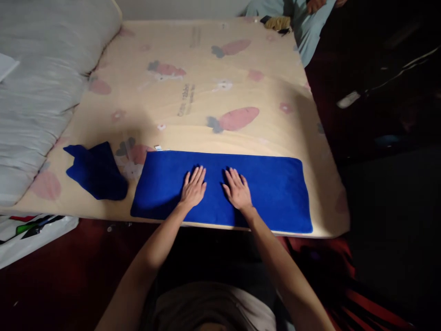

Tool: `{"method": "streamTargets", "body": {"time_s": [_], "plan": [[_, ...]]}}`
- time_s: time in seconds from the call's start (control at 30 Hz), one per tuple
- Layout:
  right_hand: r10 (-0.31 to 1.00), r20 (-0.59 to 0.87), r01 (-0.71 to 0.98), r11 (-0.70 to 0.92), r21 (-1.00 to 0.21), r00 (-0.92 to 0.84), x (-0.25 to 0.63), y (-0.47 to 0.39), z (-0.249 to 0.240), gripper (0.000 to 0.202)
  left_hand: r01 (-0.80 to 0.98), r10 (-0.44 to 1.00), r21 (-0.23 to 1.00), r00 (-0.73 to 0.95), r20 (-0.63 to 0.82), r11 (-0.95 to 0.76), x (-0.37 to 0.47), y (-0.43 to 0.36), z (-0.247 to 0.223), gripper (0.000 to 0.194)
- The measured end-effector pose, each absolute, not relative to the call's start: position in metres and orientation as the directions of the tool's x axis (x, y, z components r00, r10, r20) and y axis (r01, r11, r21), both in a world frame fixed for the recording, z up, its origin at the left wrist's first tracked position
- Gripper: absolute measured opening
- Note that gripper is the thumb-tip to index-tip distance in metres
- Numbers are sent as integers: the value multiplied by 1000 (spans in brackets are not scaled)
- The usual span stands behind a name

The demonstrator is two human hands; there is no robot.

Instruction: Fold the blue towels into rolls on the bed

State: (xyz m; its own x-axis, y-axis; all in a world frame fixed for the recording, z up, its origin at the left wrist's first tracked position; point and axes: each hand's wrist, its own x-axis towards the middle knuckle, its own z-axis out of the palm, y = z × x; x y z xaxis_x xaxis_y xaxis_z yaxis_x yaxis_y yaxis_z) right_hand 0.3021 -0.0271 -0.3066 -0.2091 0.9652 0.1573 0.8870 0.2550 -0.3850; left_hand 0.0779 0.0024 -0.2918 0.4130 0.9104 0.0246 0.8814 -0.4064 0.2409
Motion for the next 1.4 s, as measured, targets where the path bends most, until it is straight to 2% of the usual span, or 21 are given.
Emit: {"method": "streamTargets", "body": {"time_s": [0.1, 0.2, 0.3, 0.37, 0.53, 0.63, 0.7, 0.83, 0.9, 0.97, 1.17, 1.23, 1.33, 1.4], "plan": [[958, 117, 869, 288, -404, -263, 281, 6, -312, 58, 864, 902, 285, 431, 12, -416, 99, 32, -297, 58], [971, 124, 906, 235, -352, -204, 323, 24, -317, 56, 916, 949, 273, 314, -29, -295, 61, 62, -299, 56], [988, 153, 962, 28, -270, 15, 403, 22, -320, 57, 967, 998, 246, 64, -13, -59, -8, 85, -298, 56], [976, 154, 967, -116, -228, 154, 456, 12, -319, 59, 971, 999, 236, -35, 1, 33, -49, 93, -296, 57], [966, 88, 958, -225, -180, 243, 517, -11, -313, 64, 971, 998, 237, -48, 36, 38, -78, 95, -289, 56], [935, 187, 944, -266, -193, 302, 486, -11, -313, 63, 972, 994, 221, 57, 99, -77, -38, 86, -286, 57], [940, 233, 952, -194, -237, 249, 440, -10, -314, 61, 946, 971, 223, 221, 90, -236, 5, 78, -285, 54], [982, 188, 926, 88, -368, -18, 318, -28, -313, 58, 798, 824, 246, 567, 5, -551, 93, 67, -285, 54], [985, 155, 907, 138, -398, -82, 264, -53, -310, 56, 747, 768, 248, 640, -19, -617, 122, 66, -284, 55], [985, 122, 891, 163, -424, -122, 226, -86, -307, 56, 752, 770, 240, 637, -28, -614, 137, 69, -284, 55], [994, 88, 854, 94, -512, -57, 195, -191, -305, 63, 743, 766, 250, 643, -7, -621, 135, 89, -282, 51], [997, 70, 806, 56, -589, -17, 195, -214, -305, 60, 728, 763, 282, 645, 27, -625, 136, 99, -281, 46], [986, -7, 594, -106, -797, 168, 194, -231, -300, 43, 723, 780, 343, 624, 47, -599, 143, 115, -277, 37], [925, -138, 307, -255, -917, 355, 194, -233, -297, 34, 755, 824, 378, 566, 36, -536, 150, 125, -274, 30]]}}
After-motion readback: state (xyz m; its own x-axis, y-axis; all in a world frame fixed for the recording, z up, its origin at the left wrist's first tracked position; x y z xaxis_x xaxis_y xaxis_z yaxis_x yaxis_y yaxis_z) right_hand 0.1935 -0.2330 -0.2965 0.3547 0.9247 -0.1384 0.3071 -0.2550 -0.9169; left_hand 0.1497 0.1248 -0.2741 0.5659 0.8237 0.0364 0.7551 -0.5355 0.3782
